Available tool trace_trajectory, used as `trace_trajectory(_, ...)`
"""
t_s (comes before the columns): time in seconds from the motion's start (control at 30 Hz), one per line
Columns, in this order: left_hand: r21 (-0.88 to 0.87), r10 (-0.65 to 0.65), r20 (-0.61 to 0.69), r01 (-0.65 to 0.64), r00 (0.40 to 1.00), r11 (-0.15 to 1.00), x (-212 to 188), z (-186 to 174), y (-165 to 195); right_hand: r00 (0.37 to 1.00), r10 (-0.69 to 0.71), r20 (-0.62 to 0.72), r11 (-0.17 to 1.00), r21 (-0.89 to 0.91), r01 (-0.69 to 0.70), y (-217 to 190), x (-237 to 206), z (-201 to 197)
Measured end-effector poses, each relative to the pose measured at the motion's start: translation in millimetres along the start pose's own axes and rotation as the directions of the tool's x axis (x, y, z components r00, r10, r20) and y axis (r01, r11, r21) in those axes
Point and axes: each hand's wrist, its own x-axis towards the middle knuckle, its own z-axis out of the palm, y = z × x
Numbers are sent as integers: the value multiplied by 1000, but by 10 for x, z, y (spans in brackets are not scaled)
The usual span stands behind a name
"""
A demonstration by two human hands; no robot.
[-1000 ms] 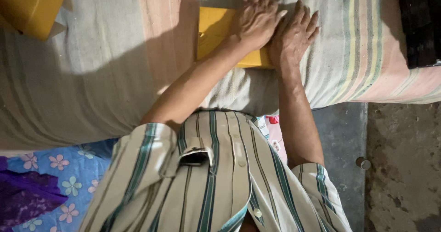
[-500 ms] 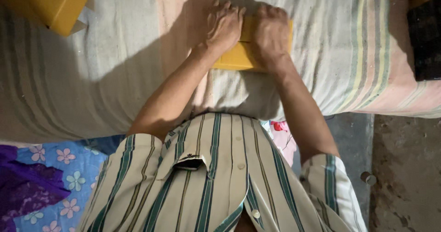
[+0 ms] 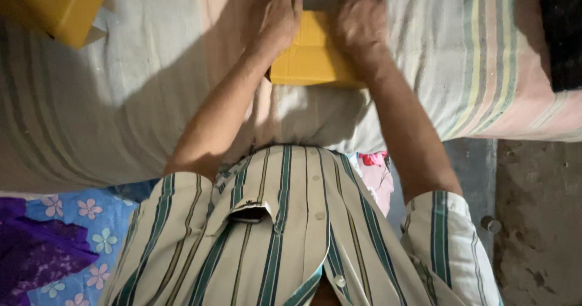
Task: The person folds yellow cardboard boxes on a bed. They open a flat folded box, press its side panels and bottom flaps into shape, close the lid flap, and press along the seams with both hands before setting the finished box aside and taking the next one.
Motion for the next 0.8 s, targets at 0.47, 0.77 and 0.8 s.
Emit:
trace_trajectory(0.47,118,41,-91,-30,995,993,-49,-164,99,946,30,324,928,342,-147,243,6,-105)
trace_trajectory(0.77,142,346,104,-358,933,923,-55,-143,-51,925,40,377,847,478,-232,-267,385,1)
trace_trajectory(0.8,47,208,122,-215,970,975,-66,-134,-50,909,54,413,857,448,-254,-233,326,24)
